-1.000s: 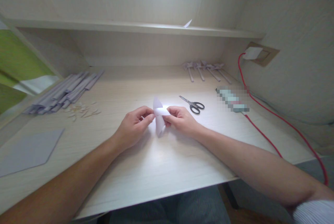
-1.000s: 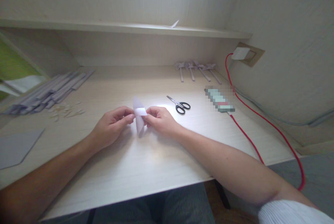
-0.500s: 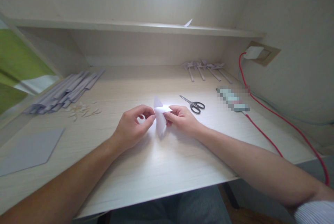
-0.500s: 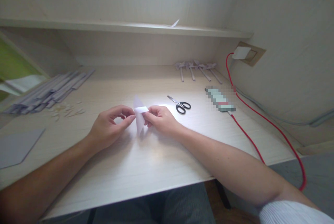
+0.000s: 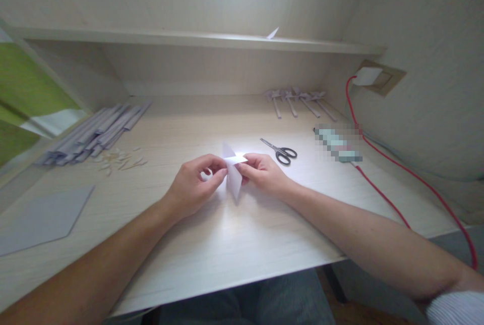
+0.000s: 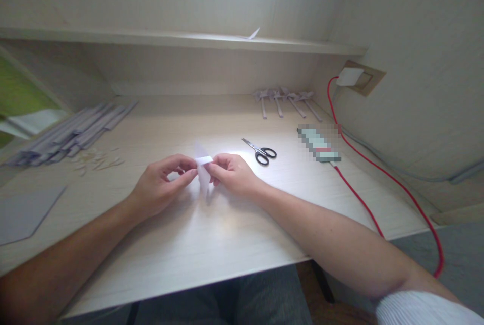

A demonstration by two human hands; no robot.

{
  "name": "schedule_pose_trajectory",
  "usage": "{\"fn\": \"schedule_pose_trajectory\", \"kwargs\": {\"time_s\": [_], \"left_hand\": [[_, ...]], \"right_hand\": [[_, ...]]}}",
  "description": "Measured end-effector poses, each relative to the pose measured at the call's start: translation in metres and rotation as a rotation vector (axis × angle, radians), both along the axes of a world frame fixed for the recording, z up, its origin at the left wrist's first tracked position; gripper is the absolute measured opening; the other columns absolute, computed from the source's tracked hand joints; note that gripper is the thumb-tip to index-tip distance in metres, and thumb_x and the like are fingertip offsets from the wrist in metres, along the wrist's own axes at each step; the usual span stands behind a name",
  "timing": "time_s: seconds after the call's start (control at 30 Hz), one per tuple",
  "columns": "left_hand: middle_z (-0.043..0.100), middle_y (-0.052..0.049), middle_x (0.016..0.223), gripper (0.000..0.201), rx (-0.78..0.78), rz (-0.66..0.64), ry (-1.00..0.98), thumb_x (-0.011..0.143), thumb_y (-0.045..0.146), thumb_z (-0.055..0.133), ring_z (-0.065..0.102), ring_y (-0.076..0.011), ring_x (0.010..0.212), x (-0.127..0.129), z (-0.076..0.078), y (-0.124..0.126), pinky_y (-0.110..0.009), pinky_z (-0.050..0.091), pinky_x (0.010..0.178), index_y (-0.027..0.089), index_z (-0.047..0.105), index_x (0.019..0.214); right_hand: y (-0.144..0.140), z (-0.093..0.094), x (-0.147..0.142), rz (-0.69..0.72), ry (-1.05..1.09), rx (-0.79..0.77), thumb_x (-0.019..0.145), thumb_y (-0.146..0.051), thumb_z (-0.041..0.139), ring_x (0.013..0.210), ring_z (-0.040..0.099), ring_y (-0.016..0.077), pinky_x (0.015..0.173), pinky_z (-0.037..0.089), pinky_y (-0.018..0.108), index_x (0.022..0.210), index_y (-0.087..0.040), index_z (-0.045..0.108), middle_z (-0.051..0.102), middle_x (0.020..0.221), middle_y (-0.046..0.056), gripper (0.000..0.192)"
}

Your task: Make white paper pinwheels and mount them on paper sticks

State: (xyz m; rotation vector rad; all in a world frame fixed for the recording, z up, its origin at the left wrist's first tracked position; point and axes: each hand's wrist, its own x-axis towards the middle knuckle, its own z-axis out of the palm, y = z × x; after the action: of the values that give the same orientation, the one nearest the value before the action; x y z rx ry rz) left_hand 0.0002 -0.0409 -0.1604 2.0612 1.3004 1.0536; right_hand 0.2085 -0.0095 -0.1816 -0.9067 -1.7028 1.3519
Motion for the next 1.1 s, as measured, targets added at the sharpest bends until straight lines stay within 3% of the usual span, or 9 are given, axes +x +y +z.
{"fn": "schedule_pose_trajectory", "kwargs": {"time_s": [0.4, 1.1], "left_hand": [[0.072, 0.0, 0.082, 0.008, 0.065, -0.022, 0.022, 0.09, 0.021, 0.068, 0.063, -0.0141, 0.077, -0.002, -0.002, 0.0, -0.023, 0.044, 0.06, 0.021, 0.076, 0.09], [0.068, -0.001, 0.083, 0.01, 0.229, -0.108, 0.044, 0.091, 0.013, 0.064, 0.063, -0.0146, 0.078, -0.002, -0.001, -0.003, -0.028, 0.048, 0.073, 0.019, 0.072, 0.093]], "right_hand": [[-0.005, 0.005, 0.0, -0.028, -0.042, 0.042, 0.089, -0.037, 0.064, 0.058, 0.054, 0.0118, 0.058, 0.038, 0.025, 0.069, -0.018, 0.061, 0.061, 0.062, -0.002, 0.028], [-0.017, 0.015, 0.0, -0.048, -0.192, 0.178, 0.095, -0.027, 0.053, 0.062, 0.049, 0.0125, 0.06, 0.034, 0.026, 0.071, -0.019, 0.055, 0.054, 0.066, -0.003, 0.026]]}}
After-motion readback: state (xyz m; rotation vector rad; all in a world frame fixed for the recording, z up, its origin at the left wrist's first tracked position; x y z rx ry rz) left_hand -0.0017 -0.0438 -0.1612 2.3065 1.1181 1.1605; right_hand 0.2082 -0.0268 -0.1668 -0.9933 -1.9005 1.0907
